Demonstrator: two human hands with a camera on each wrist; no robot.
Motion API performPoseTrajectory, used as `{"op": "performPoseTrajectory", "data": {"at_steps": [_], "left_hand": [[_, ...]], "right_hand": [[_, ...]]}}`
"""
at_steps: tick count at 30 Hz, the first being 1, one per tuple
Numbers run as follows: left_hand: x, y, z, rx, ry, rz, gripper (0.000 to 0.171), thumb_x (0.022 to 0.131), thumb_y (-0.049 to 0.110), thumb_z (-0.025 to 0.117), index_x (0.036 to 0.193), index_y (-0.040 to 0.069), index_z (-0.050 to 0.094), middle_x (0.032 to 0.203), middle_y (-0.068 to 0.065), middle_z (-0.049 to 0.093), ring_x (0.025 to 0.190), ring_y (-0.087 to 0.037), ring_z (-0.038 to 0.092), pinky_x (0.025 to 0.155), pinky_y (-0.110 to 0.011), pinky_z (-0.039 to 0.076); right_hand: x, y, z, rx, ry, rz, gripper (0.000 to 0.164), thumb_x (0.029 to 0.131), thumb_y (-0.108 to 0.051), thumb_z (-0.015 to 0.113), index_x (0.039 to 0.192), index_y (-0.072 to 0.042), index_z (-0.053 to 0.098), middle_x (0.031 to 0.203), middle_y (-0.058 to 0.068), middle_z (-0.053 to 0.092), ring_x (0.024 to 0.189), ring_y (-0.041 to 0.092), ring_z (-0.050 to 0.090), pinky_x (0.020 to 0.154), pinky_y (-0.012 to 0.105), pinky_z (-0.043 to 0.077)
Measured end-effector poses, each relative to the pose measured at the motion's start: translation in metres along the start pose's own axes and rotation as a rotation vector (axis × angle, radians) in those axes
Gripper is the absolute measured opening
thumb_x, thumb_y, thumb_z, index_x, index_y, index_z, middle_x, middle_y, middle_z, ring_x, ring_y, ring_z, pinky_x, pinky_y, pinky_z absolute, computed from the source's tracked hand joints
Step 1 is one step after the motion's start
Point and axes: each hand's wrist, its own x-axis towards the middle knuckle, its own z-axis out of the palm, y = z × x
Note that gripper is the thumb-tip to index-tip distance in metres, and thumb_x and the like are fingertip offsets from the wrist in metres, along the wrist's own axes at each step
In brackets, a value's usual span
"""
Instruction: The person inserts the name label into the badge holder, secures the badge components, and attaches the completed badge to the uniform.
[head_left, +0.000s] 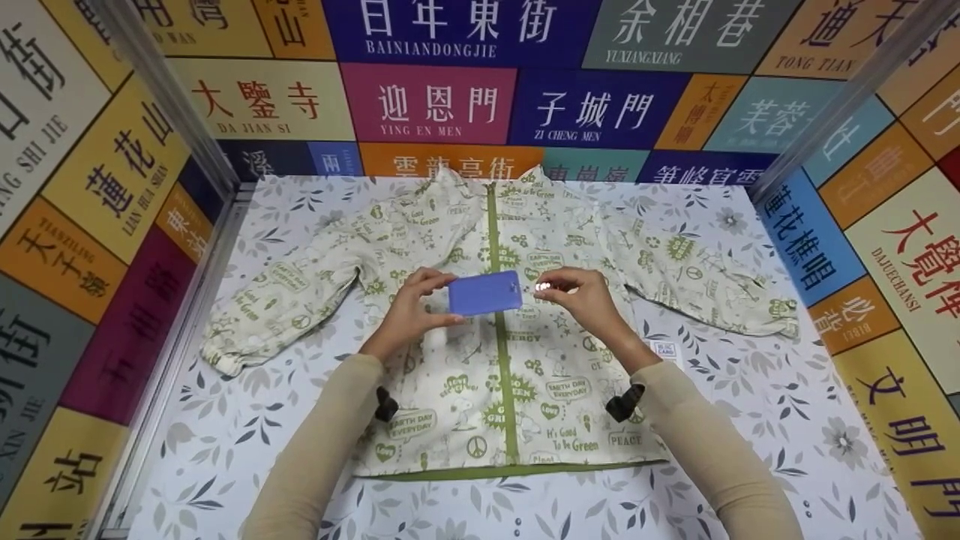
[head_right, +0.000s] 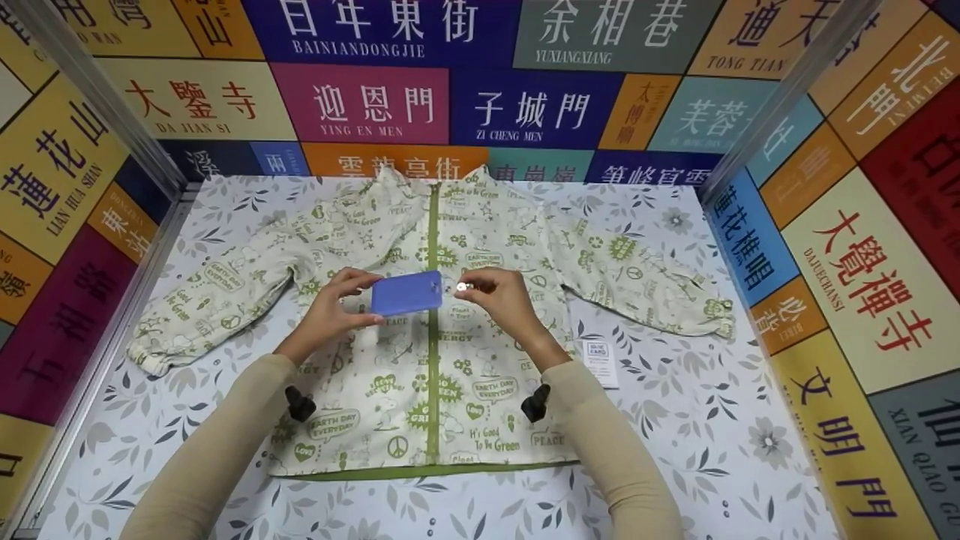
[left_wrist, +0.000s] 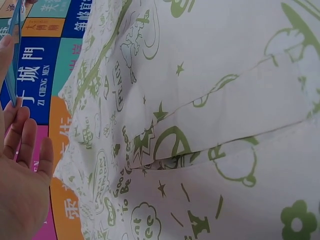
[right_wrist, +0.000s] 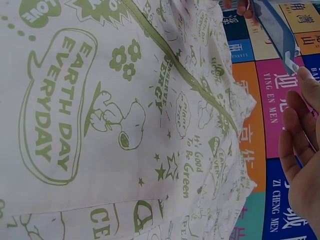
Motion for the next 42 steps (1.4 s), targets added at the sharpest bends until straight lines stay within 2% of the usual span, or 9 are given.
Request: {"op": "performPoseTrajectory", "data": {"at_steps": [9, 16, 20, 24, 26, 30, 36, 42], "left_hand": [[-0.001, 0.001, 0.000, -0.057, 0.005, -0.008, 0.068, 0.073, 0.030, 0.088, 0.134, 0.015, 0.062, 0.129, -0.004, 0.055, 0.124, -0.026, 0.050, 0.109, -0.056, 0.038], [-0.001, 0.001, 0.001, -0.076, 0.006, -0.013, 0.066, 0.073, 0.032, 0.088, 0.132, 0.018, 0.063, 0.127, -0.002, 0.055, 0.125, -0.033, 0.050, 0.109, -0.054, 0.038], [-0.002, 0.001, 0.001, -0.075, 0.008, -0.014, 0.065, 0.074, 0.030, 0.088, 0.132, 0.019, 0.063, 0.127, -0.003, 0.054, 0.125, -0.028, 0.050, 0.109, -0.054, 0.038], [-0.003, 0.001, 0.001, -0.062, 0.009, -0.014, 0.067, 0.074, 0.029, 0.088, 0.134, 0.014, 0.062, 0.126, -0.004, 0.055, 0.124, -0.025, 0.050, 0.109, -0.053, 0.038], [-0.003, 0.000, 0.001, -0.048, 0.012, -0.015, 0.069, 0.072, 0.030, 0.089, 0.134, 0.011, 0.062, 0.126, -0.004, 0.056, 0.124, -0.025, 0.049, 0.109, -0.052, 0.039], [-0.005, -0.002, 0.001, -0.023, 0.017, -0.021, 0.068, 0.071, 0.031, 0.090, 0.131, 0.014, 0.064, 0.125, -0.003, 0.057, 0.123, -0.023, 0.049, 0.107, -0.049, 0.041], [-0.007, -0.004, 0.003, 0.004, 0.002, -0.025, 0.069, 0.068, 0.028, 0.092, 0.130, 0.014, 0.066, 0.125, -0.002, 0.058, 0.123, -0.022, 0.049, 0.107, -0.047, 0.042], [-0.011, -0.006, 0.005, -0.016, -0.010, -0.037, 0.065, 0.070, 0.026, 0.091, 0.129, 0.018, 0.066, 0.126, -0.003, 0.057, 0.123, -0.023, 0.049, 0.108, -0.052, 0.041]], "right_hand": [[-0.002, 0.004, -0.002, 0.009, -0.002, 0.001, 0.018, 0.087, -0.011, 0.075, 0.104, -0.005, 0.075, 0.096, 0.016, 0.073, 0.080, 0.019, 0.067, 0.071, 0.023, 0.056], [-0.004, 0.012, -0.001, 0.018, 0.005, -0.012, 0.016, 0.086, -0.010, 0.076, 0.102, -0.007, 0.076, 0.094, 0.016, 0.071, 0.078, 0.018, 0.064, 0.072, 0.026, 0.053], [-0.005, 0.019, 0.001, -0.006, 0.012, -0.025, 0.015, 0.086, -0.008, 0.075, 0.101, -0.005, 0.076, 0.093, 0.017, 0.068, 0.076, 0.022, 0.061, 0.071, 0.029, 0.052], [-0.006, 0.031, 0.003, -0.007, 0.017, 0.006, 0.019, 0.086, -0.008, 0.075, 0.103, 0.002, 0.074, 0.096, 0.021, 0.066, 0.075, 0.028, 0.059, 0.068, 0.027, 0.051], [-0.004, 0.045, 0.004, -0.002, 0.021, 0.024, 0.022, 0.086, -0.007, 0.075, 0.104, 0.005, 0.073, 0.098, 0.025, 0.065, 0.076, 0.032, 0.058, 0.066, 0.023, 0.050], [-0.002, 0.073, 0.007, -0.017, 0.037, 0.056, 0.024, 0.086, -0.012, 0.076, 0.105, 0.002, 0.073, 0.100, 0.025, 0.065, 0.078, 0.036, 0.058, 0.064, 0.020, 0.048], [-0.002, 0.095, 0.009, -0.081, 0.036, 0.095, 0.025, 0.083, -0.023, 0.079, 0.104, -0.009, 0.076, 0.097, 0.011, 0.067, 0.080, 0.025, 0.060, 0.068, 0.023, 0.050], [0.000, 0.104, 0.012, -0.140, 0.014, 0.066, 0.022, 0.083, -0.019, 0.080, 0.103, -0.010, 0.077, 0.095, 0.006, 0.067, 0.079, 0.016, 0.061, 0.070, 0.023, 0.052]]}}
